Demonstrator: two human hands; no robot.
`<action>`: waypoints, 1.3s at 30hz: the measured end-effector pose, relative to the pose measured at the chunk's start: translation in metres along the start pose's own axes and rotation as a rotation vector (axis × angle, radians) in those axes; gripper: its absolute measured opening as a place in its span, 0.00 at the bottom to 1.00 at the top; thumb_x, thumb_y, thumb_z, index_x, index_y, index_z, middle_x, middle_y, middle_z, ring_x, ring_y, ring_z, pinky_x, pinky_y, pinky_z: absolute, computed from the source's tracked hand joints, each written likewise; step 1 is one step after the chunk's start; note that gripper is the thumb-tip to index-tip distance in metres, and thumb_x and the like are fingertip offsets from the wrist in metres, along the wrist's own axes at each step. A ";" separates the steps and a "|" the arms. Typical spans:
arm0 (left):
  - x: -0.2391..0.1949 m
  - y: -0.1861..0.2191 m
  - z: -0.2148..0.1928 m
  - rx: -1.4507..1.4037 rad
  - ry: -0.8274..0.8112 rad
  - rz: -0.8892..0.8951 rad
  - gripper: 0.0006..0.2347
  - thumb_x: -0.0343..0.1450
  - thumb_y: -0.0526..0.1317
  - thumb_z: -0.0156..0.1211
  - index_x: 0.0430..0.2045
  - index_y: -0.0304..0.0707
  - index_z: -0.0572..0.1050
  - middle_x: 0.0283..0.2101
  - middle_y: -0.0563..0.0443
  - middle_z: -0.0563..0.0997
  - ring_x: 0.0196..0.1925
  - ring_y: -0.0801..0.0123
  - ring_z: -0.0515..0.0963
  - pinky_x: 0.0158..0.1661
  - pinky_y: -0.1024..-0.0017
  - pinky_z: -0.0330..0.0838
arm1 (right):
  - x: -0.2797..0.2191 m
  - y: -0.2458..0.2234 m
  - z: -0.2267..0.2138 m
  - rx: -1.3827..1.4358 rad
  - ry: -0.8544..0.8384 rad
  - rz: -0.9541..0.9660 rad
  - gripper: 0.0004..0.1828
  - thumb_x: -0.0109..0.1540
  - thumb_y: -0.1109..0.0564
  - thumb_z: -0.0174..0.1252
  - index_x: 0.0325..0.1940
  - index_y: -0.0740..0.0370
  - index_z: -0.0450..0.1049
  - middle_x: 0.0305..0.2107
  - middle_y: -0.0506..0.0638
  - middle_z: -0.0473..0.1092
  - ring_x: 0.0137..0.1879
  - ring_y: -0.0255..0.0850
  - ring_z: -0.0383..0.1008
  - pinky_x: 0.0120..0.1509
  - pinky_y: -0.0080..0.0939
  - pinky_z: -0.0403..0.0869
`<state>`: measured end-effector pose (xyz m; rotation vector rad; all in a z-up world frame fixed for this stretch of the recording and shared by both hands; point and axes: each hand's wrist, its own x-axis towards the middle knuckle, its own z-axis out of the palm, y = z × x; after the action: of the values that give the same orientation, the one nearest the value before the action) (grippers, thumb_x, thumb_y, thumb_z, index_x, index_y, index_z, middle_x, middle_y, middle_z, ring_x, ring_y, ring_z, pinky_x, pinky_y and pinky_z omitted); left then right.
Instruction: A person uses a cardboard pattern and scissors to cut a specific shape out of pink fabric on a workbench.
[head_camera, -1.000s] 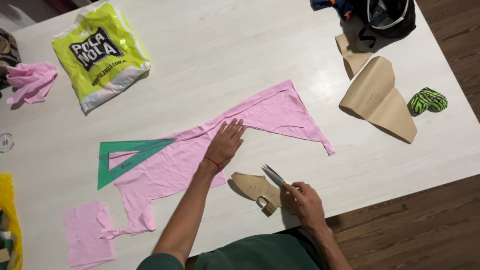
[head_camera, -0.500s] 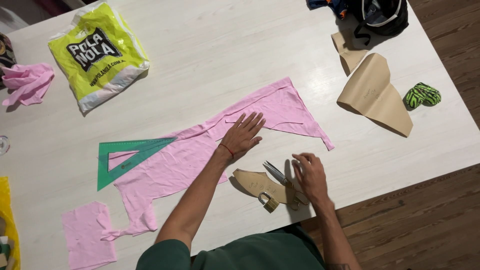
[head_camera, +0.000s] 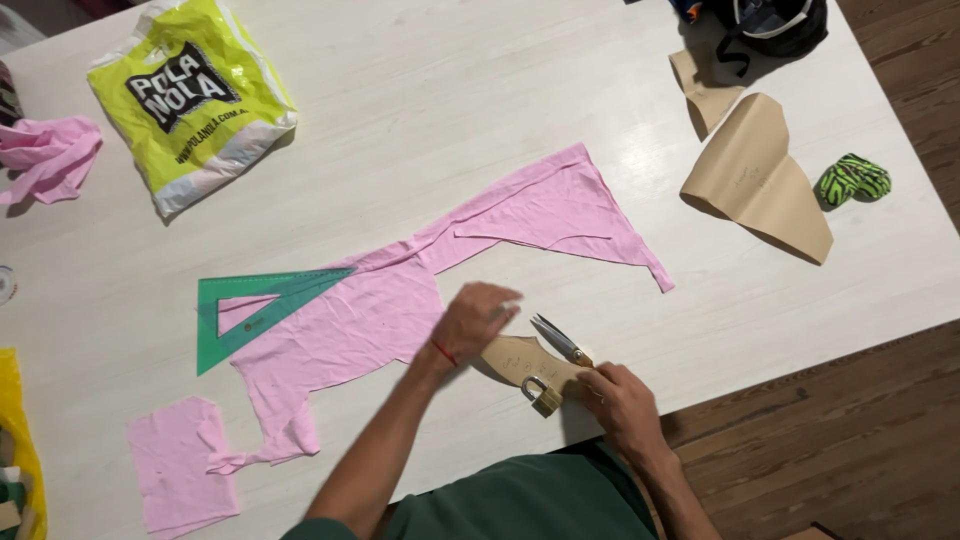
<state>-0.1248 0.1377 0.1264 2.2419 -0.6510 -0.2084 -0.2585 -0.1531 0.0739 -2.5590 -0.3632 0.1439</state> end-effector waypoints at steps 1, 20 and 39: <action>-0.002 0.012 0.003 0.003 0.002 -0.002 0.11 0.79 0.40 0.57 0.50 0.34 0.81 0.52 0.36 0.86 0.58 0.47 0.85 0.66 0.49 0.71 | -0.012 0.009 0.006 0.002 0.000 -0.004 0.09 0.64 0.51 0.67 0.48 0.50 0.80 0.38 0.46 0.76 0.40 0.44 0.75 0.33 0.48 0.71; -0.062 -0.030 0.118 0.198 -0.144 0.555 0.20 0.81 0.50 0.55 0.63 0.36 0.73 0.69 0.38 0.75 0.73 0.47 0.72 0.71 0.47 0.61 | -0.066 0.082 -0.003 -0.358 0.079 0.261 0.28 0.62 0.51 0.66 0.67 0.51 0.74 0.38 0.46 0.80 0.42 0.43 0.75 0.41 0.47 0.77; 0.171 -0.039 0.109 0.411 -0.039 0.321 0.20 0.82 0.42 0.51 0.69 0.35 0.67 0.75 0.38 0.68 0.78 0.51 0.65 0.78 0.51 0.53 | 0.001 0.045 0.009 1.686 0.105 0.983 0.32 0.64 0.47 0.64 0.65 0.73 0.76 0.19 0.43 0.57 0.20 0.27 0.45 0.19 0.28 0.44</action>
<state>-0.0008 0.0016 0.0325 2.4776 -1.1472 0.0486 -0.2487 -0.1849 0.0427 -0.8428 0.7919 0.4222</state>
